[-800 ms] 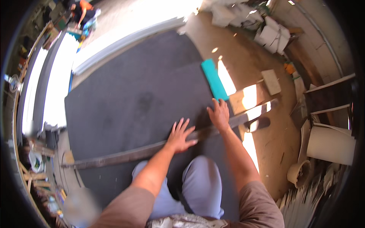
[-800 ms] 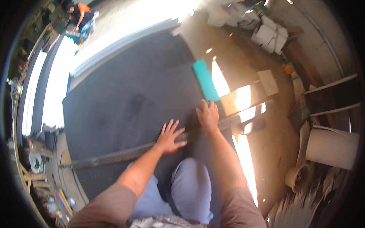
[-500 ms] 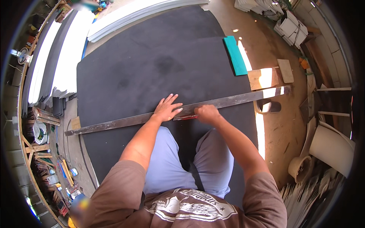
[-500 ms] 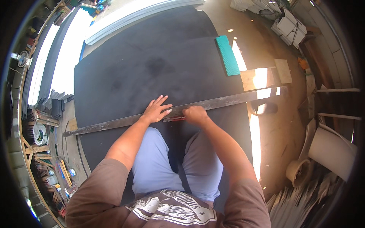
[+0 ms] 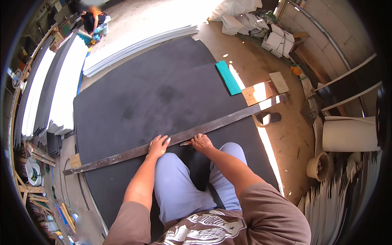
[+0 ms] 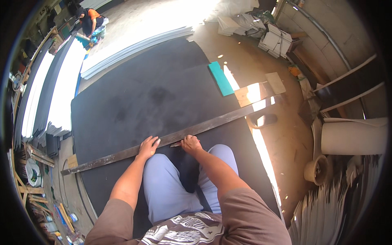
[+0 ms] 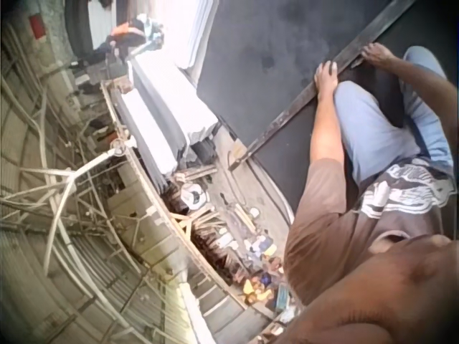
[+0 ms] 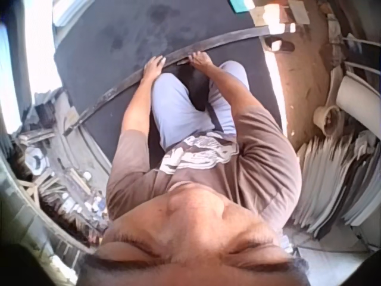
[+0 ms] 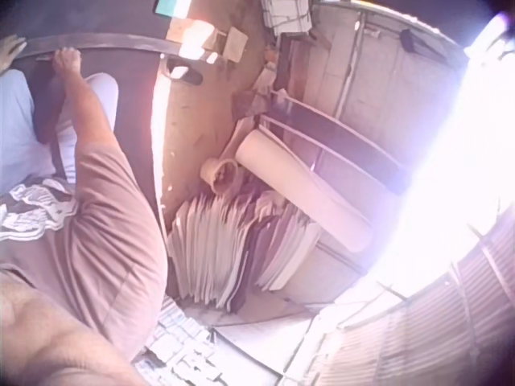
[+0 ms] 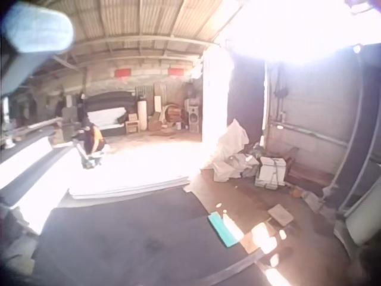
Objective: The person uses a utility knife and a metal straightedge to cut a large black sheet of material. They measure and mark the sheet, then slice through it along the straightedge to create a straight cut.
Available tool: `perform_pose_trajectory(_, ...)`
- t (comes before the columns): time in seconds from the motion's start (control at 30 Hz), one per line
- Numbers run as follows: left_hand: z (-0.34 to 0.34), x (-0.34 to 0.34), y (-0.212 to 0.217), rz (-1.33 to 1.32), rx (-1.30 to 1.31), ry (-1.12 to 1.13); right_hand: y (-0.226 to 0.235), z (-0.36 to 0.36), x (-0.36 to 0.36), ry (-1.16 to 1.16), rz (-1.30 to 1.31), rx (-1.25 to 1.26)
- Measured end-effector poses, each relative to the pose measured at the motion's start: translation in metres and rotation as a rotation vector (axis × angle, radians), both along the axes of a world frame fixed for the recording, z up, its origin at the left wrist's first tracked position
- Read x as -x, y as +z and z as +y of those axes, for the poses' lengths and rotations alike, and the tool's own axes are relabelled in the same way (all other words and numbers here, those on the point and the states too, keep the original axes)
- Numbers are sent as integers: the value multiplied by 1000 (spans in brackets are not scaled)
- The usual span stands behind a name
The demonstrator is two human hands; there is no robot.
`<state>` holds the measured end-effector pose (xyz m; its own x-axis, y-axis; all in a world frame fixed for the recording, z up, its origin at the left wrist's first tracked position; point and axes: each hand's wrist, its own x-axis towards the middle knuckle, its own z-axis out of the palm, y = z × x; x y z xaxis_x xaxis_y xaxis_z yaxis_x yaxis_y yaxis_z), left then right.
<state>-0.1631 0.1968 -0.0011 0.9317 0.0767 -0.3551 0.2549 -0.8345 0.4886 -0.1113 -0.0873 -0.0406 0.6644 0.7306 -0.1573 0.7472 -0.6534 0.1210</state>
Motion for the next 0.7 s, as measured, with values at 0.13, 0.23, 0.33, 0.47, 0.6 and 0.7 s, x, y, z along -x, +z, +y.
perform_pose_trajectory(0.13,0,2,0,-20,21,-1,4,-4,2,-104,138,-79)
perform_pose_trajectory(0.23,5,2,-9,-67,11,31,13,-9,5,-74,176,-71)
perform_pose_trajectory(0.33,1,-4,-14,-118,0,83,17,-16,7,-73,209,-29)
perform_pose_trajectory(0.47,13,-22,-32,-147,58,154,47,-22,-4,-109,457,56)
perform_pose_trajectory(0.6,44,-47,-55,-293,60,212,114,-55,-45,-142,506,-122)
perform_pose_trajectory(0.7,14,-88,-20,-358,-36,237,103,-116,-80,-461,369,-492)
